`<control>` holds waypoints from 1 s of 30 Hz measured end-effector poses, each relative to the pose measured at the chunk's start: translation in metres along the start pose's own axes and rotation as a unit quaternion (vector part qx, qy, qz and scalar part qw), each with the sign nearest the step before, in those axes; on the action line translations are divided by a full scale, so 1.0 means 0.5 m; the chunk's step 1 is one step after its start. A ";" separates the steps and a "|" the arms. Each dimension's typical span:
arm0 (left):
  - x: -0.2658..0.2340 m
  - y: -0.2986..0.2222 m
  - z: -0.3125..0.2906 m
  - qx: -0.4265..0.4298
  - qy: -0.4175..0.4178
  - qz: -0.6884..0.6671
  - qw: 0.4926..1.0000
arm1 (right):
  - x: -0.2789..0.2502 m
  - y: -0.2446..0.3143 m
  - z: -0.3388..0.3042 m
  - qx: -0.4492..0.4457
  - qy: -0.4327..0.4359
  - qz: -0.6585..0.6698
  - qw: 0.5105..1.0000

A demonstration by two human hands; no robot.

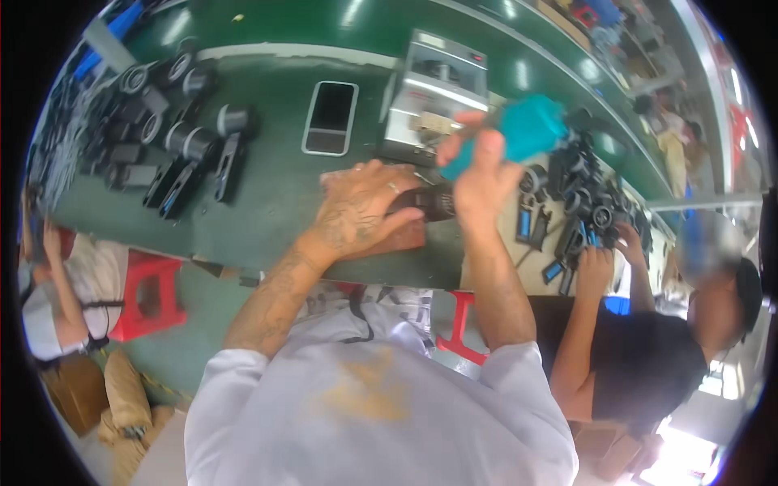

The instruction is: Assembling handheld electronic controllers at a factory workbench using an electric screwdriver.

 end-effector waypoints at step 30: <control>-0.006 -0.001 -0.011 -0.016 0.020 0.078 0.997 | 0.016 -0.031 -0.024 0.045 0.035 -0.004 0.998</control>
Point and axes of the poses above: each hand's wrist, its own z-axis towards the middle knuckle, its own x-axis out of the palm, y = z × x, the point moved 1 cm from there along z, towards the middle knuckle, and after that the axes turned 9 degrees about x, right-handed, at the moved point
